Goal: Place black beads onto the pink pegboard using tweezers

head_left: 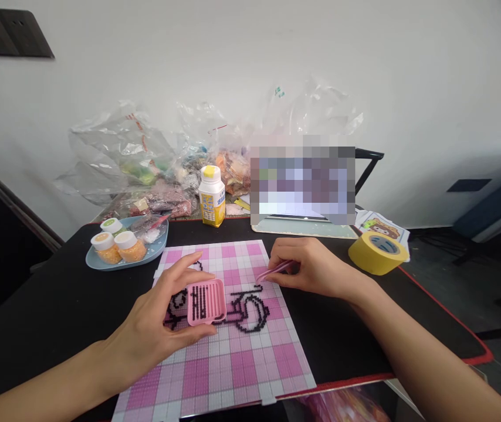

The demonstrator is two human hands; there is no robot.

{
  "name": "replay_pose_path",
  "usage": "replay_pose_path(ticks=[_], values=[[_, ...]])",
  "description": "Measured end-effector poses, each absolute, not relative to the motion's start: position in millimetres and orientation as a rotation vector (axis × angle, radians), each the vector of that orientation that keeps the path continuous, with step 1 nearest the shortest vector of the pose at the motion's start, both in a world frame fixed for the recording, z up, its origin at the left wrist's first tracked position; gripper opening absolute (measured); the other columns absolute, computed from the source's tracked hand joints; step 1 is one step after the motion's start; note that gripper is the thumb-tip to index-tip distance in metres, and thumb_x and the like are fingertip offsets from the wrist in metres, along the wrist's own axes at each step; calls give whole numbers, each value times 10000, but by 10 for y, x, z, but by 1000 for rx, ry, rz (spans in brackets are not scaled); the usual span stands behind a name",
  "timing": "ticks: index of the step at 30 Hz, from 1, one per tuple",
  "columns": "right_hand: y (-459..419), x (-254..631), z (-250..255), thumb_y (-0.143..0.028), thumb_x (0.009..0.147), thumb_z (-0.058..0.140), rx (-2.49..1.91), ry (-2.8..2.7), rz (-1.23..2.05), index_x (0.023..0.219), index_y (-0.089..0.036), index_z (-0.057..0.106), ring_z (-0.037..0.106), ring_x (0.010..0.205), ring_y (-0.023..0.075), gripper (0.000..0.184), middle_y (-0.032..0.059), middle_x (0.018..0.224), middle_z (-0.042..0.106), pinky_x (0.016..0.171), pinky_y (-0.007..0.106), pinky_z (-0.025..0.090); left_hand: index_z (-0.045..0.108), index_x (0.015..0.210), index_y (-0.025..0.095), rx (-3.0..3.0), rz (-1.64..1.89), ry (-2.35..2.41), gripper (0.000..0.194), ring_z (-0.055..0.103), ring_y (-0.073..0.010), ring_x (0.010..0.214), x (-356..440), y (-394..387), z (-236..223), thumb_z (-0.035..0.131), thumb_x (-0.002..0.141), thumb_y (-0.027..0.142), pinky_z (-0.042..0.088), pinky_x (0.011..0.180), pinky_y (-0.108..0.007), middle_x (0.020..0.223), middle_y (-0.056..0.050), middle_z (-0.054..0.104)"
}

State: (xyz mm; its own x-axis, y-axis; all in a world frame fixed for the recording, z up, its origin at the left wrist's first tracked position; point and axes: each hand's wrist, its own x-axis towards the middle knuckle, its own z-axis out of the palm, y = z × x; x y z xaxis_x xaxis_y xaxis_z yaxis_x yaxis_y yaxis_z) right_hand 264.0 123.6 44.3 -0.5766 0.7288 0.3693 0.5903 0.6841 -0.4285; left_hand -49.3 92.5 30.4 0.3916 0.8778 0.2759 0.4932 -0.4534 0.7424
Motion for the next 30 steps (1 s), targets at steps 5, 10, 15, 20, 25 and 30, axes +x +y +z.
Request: replay_pose_path(ticks=[5, 10, 15, 20, 25, 30], values=[[1243, 2639, 449, -335, 916, 747, -1013, -2361, 354, 820, -165, 734, 585, 682, 125, 196, 29, 784, 664, 577, 228, 418, 338, 1467, 609, 2096, 908, 1164, 792, 729, -239, 1136, -486, 921, 312, 767, 801, 627, 653, 792, -316, 1238, 85, 766], [1235, 2641, 456, -315, 920, 741, -1012, -2351, 349, 832, -168, 741, 593, 688, 130, 172, 28, 781, 673, 585, 235, 422, 338, 1460, 624, 2076, 912, 1159, 791, 734, -228, 1118, -488, 920, 305, 770, 798, 628, 644, 794, -299, 1238, 93, 763], [1235, 2640, 441, -300, 938, 712, -1017, -2346, 317, 844, -169, 731, 602, 708, 140, 162, 33, 781, 679, 596, 238, 428, 349, 1468, 596, 2105, 923, 1144, 779, 745, -236, 1083, -486, 921, 297, 762, 808, 624, 641, 706, -270, 1241, 71, 768], [1238, 2620, 420, -329, 964, 672, -1001, -2339, 310, 857, -174, 721, 602, 703, 137, 194, 40, 799, 676, 594, 234, 438, 400, 1477, 536, 2051, 927, 1148, 783, 756, -254, 1037, -478, 913, 301, 783, 797, 606, 642, 683, -283, 1248, 33, 766], [1220, 2581, 427, -341, 988, 637, -966, -2294, 305, 861, -163, 696, 601, 695, 136, 226, 47, 805, 676, 585, 236, 449, 415, 1475, 525, 1970, 901, 1142, 789, 771, -261, 977, -485, 909, 295, 813, 793, 542, 634, 605, -273, 1266, 12, 756], [1226, 2555, 401, -337, 989, 638, -930, -2248, 329, 878, -156, 704, 612, 715, 137, 222, 57, 832, 669, 584, 232, 455, 425, 1470, 515, 1960, 913, 1137, 783, 766, -268, 1025, -484, 908, 292, 813, 791, 553, 634, 629, -267, 1263, 4, 759]])
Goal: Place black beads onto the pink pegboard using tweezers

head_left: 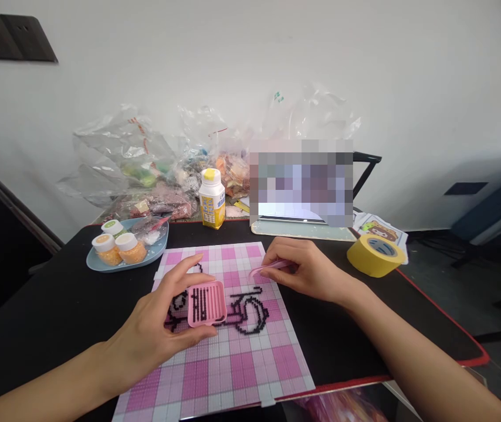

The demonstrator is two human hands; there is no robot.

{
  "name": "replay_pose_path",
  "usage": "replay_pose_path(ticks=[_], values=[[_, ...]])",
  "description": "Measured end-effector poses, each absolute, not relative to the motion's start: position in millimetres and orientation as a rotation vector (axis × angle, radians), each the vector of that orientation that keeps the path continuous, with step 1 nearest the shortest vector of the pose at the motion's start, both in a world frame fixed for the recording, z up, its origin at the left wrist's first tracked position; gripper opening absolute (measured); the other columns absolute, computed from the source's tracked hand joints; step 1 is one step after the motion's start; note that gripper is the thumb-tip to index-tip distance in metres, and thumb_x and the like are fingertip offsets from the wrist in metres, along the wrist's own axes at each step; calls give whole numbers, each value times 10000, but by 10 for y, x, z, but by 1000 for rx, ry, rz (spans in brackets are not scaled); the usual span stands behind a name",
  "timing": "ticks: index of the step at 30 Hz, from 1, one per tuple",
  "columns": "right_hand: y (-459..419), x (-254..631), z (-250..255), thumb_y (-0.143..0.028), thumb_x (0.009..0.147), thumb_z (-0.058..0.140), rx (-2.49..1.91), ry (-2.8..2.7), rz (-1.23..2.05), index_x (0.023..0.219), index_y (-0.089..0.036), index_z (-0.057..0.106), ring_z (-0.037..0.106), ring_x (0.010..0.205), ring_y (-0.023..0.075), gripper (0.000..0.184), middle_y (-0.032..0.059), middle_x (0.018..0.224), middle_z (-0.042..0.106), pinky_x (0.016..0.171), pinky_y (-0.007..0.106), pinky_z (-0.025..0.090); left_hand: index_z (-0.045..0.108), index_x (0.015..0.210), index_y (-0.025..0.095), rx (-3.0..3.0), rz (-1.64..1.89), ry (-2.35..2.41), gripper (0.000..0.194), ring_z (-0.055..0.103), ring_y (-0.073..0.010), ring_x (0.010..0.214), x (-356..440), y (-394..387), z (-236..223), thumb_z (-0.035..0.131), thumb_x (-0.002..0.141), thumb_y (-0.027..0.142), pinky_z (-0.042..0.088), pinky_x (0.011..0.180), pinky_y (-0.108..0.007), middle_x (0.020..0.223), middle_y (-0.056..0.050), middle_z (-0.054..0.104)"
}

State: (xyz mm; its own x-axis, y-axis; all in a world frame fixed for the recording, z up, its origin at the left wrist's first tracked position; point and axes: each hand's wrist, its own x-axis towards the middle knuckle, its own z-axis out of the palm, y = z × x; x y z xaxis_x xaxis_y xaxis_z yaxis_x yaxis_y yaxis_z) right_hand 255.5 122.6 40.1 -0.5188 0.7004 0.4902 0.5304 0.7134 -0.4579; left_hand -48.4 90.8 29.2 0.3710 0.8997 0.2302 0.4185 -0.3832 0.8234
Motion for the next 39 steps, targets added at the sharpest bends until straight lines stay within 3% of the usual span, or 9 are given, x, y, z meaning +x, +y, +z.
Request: replay_pose_path(ticks=[7, 13, 18, 29, 39], values=[[1243, 2561, 377, -324, 962, 673, -971, -2216, 229, 820, -160, 696, 566, 642, 113, 217, 40, 785, 665, 550, 227, 421, 416, 1471, 518, 1965, 910, 1141, 783, 742, -290, 1097, -477, 899, 300, 798, 791, 586, 620, 596, -252, 1270, 5, 760], [1224, 2517, 365, -323, 986, 634, -903, -2227, 268, 876, -158, 695, 585, 689, 120, 207, 50, 824, 663, 562, 226, 439, 421, 1486, 473, 2012, 898, 1140, 796, 754, -300, 1074, -483, 913, 292, 800, 793, 577, 643, 618, -280, 1264, -25, 767], [1176, 2419, 355, -308, 998, 608, -813, -2248, 282, 916, -160, 676, 564, 654, 107, 183, 48, 844, 665, 553, 224, 441, 422, 1478, 481, 2065, 911, 1111, 773, 759, -287, 1075, -494, 926, 270, 797, 807, 557, 644, 763, -341, 1254, -3, 771], [1090, 2232, 346, -178, 1018, 526, -595, -2219, 228, 1089, -172, 649, 629, 806, 154, 142, 78, 934, 675, 656, 272, 539, 390, 1484, 497, 2089, 898, 1113, 779, 745, -262, 1077, -492, 921, 271, 774, 813, 595, 642, 757, -325, 1285, -4, 757], [1062, 2174, 318, -246, 1038, 520, -602, -2304, 254, 1067, -167, 669, 630, 767, 140, 171, 80, 960, 657, 642, 259, 543, 359, 1516, 458, 2159, 852, 1119, 832, 720, -310, 1154, -512, 947, 242, 767, 808, 614, 584, 966, -476, 1281, -49, 757]])
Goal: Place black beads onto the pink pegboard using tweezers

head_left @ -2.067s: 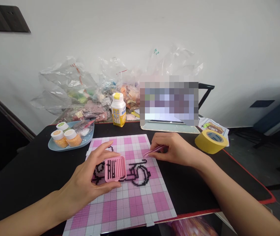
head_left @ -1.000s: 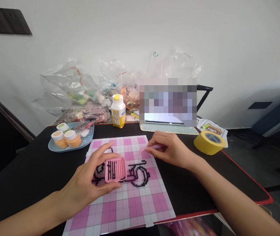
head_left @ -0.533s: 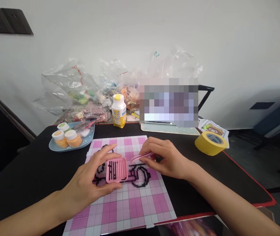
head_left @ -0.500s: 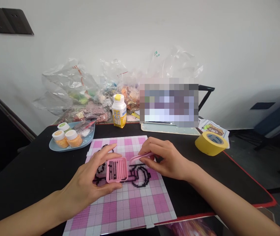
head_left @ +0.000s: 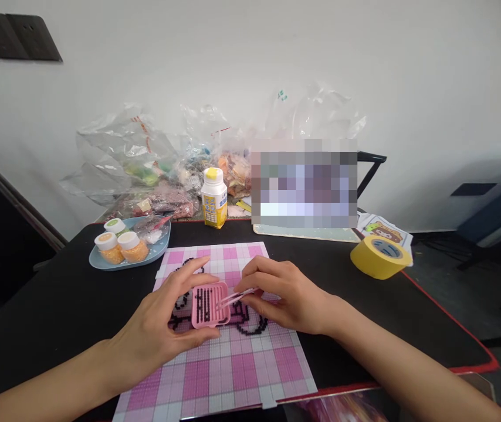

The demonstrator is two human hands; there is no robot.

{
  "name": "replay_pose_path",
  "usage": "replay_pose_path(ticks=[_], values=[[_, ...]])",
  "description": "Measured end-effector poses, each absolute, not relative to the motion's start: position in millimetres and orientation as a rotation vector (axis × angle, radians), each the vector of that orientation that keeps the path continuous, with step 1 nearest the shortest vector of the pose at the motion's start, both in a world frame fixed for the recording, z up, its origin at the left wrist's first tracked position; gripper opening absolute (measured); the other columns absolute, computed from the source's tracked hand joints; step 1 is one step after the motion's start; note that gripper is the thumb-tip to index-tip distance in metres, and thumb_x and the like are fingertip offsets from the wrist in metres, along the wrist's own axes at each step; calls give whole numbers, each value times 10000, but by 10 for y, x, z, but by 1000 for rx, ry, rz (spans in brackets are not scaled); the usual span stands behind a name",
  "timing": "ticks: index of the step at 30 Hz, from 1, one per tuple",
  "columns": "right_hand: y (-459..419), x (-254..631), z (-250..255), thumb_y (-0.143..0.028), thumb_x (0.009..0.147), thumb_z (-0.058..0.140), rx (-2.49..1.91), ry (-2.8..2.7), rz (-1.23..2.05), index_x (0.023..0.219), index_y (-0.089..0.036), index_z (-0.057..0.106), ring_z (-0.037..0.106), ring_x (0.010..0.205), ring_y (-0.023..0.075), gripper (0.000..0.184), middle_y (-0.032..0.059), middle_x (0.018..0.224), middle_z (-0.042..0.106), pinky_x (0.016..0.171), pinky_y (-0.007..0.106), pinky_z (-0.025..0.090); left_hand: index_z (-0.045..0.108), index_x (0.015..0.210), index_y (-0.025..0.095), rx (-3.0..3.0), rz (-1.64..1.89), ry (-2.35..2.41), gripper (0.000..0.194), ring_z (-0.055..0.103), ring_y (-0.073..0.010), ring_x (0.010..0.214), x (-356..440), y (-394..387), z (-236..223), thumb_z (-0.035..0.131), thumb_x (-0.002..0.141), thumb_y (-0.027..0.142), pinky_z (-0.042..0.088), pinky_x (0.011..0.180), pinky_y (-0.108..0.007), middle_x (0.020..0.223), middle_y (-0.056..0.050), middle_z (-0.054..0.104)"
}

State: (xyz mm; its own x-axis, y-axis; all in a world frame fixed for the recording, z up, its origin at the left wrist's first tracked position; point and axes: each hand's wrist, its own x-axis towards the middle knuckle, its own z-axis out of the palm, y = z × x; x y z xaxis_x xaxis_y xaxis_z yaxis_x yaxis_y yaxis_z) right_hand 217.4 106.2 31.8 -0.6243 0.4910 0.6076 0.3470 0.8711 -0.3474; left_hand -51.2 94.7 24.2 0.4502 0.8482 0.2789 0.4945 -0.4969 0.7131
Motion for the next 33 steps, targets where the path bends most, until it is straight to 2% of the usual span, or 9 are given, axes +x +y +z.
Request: replay_pose_path(ticks=[2, 6, 8, 14, 17, 30, 33], values=[[1062, 2166, 314, -249, 1039, 519, -592, -2304, 257, 1074, -166, 671, 634, 776, 142, 177, 83, 965, 658, 655, 258, 550, 357, 1512, 480, 2159, 868, 1118, 832, 721, -299, 1150, -504, 944, 245, 769, 803, 619, 592, 955, -460, 1274, -30, 761], [1057, 2143, 309, -232, 1041, 507, -583, -2310, 260, 1089, -162, 674, 637, 776, 143, 188, 84, 969, 659, 664, 257, 555, 367, 1489, 535, 2106, 885, 1107, 810, 740, -268, 1109, -486, 935, 260, 780, 797, 609, 649, 791, -341, 1270, 7, 761], [1057, 2133, 306, -229, 1042, 506, -584, -2321, 264, 1094, -155, 677, 636, 776, 144, 193, 86, 973, 658, 668, 260, 560, 358, 1484, 556, 2108, 885, 1101, 801, 744, -255, 1094, -483, 934, 265, 778, 804, 601, 651, 768, -322, 1267, 21, 760], [1075, 2127, 280, -225, 1052, 486, -592, -2333, 236, 1092, -139, 678, 634, 763, 144, 215, 92, 972, 656, 657, 264, 563, 350, 1490, 546, 2128, 870, 1111, 810, 748, -244, 1071, -486, 939, 273, 784, 807, 587, 637, 815, -329, 1262, 23, 760], [1085, 2129, 270, -223, 1051, 490, -596, -2320, 197, 1088, -138, 678, 634, 760, 146, 209, 91, 964, 658, 646, 262, 557, 348, 1492, 546, 2125, 861, 1109, 800, 753, -236, 1049, -483, 938, 281, 775, 816, 587, 637, 778, -306, 1263, 25, 759], [1096, 2119, 259, -207, 1054, 486, -571, -2332, 132, 1072, -110, 694, 629, 732, 143, 230, 101, 959, 664, 620, 253, 546, 309, 1489, 580, 2150, 850, 1114, 805, 741, -226, 1085, -484, 941, 267, 750, 817, 627, 614, 861, -329, 1267, 59, 755], [1098, 2126, 267, -196, 1049, 498, -558, -2308, 141, 1069, -110, 689, 636, 757, 149, 210, 103, 960, 667, 633, 257, 550, 312, 1481, 590, 2142, 855, 1123, 798, 744, -231, 1086, -484, 938, 263, 746, 814, 636, 622, 836, -327, 1267, 64, 754]])
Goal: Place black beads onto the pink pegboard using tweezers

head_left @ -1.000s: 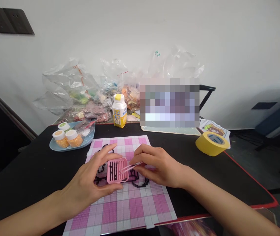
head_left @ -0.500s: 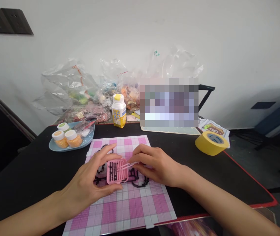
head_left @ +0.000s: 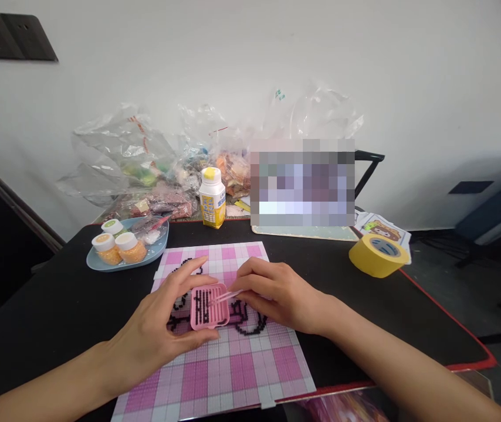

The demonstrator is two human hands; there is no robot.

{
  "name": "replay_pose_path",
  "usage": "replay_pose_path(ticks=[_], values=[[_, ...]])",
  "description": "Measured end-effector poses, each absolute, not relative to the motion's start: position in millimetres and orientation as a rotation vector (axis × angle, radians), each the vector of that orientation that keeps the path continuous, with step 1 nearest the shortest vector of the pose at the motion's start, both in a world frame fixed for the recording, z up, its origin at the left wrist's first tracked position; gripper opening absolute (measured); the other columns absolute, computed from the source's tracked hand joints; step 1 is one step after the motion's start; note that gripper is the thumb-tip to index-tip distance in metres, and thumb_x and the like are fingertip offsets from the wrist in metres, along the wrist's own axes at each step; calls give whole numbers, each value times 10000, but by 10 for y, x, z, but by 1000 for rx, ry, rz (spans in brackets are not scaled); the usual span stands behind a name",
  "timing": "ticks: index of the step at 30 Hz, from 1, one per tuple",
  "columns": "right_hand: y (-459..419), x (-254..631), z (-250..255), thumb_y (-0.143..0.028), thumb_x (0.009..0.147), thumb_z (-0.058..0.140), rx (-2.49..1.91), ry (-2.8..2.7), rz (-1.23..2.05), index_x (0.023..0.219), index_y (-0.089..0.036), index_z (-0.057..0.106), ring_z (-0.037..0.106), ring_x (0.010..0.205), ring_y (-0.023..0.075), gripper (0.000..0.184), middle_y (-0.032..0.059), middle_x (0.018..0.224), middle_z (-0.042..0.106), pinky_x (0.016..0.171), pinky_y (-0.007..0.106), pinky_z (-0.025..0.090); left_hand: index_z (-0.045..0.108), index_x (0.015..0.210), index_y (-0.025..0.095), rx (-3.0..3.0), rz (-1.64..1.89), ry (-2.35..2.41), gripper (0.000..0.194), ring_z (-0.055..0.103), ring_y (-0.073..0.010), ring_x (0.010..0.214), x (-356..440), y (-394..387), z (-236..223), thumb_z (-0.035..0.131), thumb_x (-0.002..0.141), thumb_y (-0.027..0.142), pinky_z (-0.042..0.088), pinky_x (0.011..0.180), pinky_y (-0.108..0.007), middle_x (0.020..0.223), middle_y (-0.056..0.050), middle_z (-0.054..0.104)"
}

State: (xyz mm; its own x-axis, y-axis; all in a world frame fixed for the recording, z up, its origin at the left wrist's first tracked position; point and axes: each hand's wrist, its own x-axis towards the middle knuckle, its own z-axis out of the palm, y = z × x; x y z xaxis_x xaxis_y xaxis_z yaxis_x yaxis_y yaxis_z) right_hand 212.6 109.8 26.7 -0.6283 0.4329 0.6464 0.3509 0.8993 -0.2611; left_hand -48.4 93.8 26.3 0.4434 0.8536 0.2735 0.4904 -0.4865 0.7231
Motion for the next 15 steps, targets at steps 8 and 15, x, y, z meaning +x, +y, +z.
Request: replay_pose_path(ticks=[8, 15], values=[[1126, 2260, 353, -155, 1022, 534, -595, -2222, 199, 1058, -145, 668, 630, 821, 157, 140, 83, 930, 661, 695, 269, 550, 316, 1467, 599, 2128, 864, 1155, 801, 722, -249, 1153, -487, 930, 264, 756, 799, 645, 616, 877, -357, 1268, 72, 755], [1188, 2576, 464, -198, 982, 614, -925, -2275, 296, 906, -159, 673, 603, 740, 142, 104, 52, 870, 662, 665, 264, 484, 372, 1470, 552, 2072, 901, 1162, 785, 752, -256, 1082, -481, 915, 293, 772, 798, 623, 629, 638, -244, 1252, 43, 764]])
